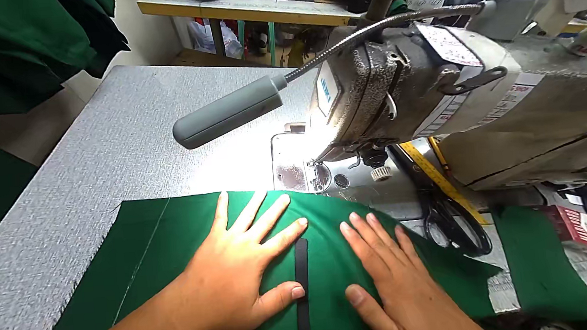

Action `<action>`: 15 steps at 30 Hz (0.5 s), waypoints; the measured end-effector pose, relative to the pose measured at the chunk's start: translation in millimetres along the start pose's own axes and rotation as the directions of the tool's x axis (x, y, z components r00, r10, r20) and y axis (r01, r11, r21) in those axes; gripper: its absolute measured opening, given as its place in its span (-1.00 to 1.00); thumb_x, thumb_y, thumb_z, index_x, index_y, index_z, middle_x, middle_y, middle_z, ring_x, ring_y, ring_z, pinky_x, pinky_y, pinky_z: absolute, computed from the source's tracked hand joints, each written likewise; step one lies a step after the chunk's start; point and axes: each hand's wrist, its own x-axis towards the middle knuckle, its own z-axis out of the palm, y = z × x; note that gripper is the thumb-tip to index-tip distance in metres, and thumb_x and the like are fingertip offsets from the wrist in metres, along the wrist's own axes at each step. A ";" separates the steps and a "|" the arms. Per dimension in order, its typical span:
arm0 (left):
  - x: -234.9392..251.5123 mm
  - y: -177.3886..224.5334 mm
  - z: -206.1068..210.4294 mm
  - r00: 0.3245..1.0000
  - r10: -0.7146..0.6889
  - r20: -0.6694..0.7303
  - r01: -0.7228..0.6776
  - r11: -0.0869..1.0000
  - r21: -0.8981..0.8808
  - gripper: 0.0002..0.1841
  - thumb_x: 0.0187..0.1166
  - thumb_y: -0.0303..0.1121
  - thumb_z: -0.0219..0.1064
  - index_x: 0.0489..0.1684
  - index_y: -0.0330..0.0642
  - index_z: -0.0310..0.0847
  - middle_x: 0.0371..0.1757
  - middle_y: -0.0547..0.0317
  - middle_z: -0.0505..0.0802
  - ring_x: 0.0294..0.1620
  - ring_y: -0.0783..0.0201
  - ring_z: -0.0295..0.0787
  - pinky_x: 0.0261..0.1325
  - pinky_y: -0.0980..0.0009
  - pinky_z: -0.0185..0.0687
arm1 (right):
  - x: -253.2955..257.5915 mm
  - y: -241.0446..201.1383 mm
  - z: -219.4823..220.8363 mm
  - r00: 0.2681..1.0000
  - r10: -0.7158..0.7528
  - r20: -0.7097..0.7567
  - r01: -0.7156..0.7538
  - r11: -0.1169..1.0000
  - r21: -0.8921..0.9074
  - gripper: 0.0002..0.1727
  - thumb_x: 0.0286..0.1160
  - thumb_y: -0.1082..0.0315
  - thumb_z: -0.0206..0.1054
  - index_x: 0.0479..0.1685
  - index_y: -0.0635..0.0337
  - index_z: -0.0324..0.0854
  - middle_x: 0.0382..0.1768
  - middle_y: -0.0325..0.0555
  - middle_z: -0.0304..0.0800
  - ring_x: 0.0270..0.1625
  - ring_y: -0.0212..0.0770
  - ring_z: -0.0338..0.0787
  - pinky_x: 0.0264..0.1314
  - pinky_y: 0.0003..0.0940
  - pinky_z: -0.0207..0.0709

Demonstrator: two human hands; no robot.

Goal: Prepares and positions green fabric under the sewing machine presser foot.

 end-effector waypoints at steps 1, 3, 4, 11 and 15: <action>-0.8 -0.9 0.8 1.000 0.003 -0.007 -0.003 1.000 0.003 -0.17 0.51 0.56 -0.35 0.82 0.59 0.13 0.89 0.28 0.22 0.91 -0.12 -0.08 0.56 -0.73 -0.35 | 2.5 13.0 5.6 0.998 -0.055 -0.034 0.053 0.996 -0.066 -0.13 0.72 -0.39 -0.34 0.80 -0.05 0.29 0.77 0.06 0.32 0.82 0.19 0.24 0.68 0.51 0.08; 0.3 0.6 1.9 0.999 -0.017 -0.032 0.017 1.000 0.010 -0.17 0.51 0.56 -0.35 0.82 0.58 0.14 0.88 0.28 0.25 0.91 -0.13 -0.06 0.55 -0.74 -0.33 | 13.6 40.8 6.8 0.978 -0.204 -0.039 0.200 0.975 -0.102 -0.16 0.70 -0.39 -0.33 0.79 -0.14 0.30 0.76 0.03 0.33 0.83 0.15 0.24 0.70 0.42 0.15; 1.3 3.5 1.9 0.999 -0.039 -0.038 0.039 0.999 0.016 -0.17 0.51 0.55 -0.35 0.82 0.57 0.15 0.88 0.26 0.26 0.90 -0.17 -0.04 0.54 -0.75 -0.32 | 20.1 53.2 4.5 0.960 -0.277 -0.033 0.275 0.960 -0.057 -0.19 0.72 -0.36 -0.27 0.78 -0.10 0.31 0.76 0.07 0.33 0.84 0.17 0.22 0.74 0.40 0.10; 4.8 15.2 -1.9 0.992 -0.114 -0.055 0.114 0.993 0.000 -0.15 0.47 0.58 -0.27 0.78 0.52 0.25 0.83 0.17 0.35 0.85 -0.27 0.06 0.49 -0.78 -0.28 | 40.9 49.6 -8.9 0.918 -0.383 -0.106 0.361 0.915 -0.177 -0.23 0.67 -0.41 -0.21 0.42 -0.09 0.62 0.56 -0.05 0.62 0.72 0.09 0.44 0.67 0.35 0.25; 4.5 13.6 0.0 0.992 -0.126 -0.022 0.126 0.992 0.009 -0.10 0.42 0.63 -0.31 0.81 0.55 0.18 0.86 0.20 0.29 0.86 -0.32 0.00 0.42 -0.84 -0.33 | 39.7 40.6 -1.8 0.933 -0.349 0.089 0.356 0.931 -0.082 -0.12 0.58 -0.53 -0.25 0.80 -0.29 0.24 0.82 -0.16 0.26 0.87 0.12 0.13 0.70 0.58 -0.08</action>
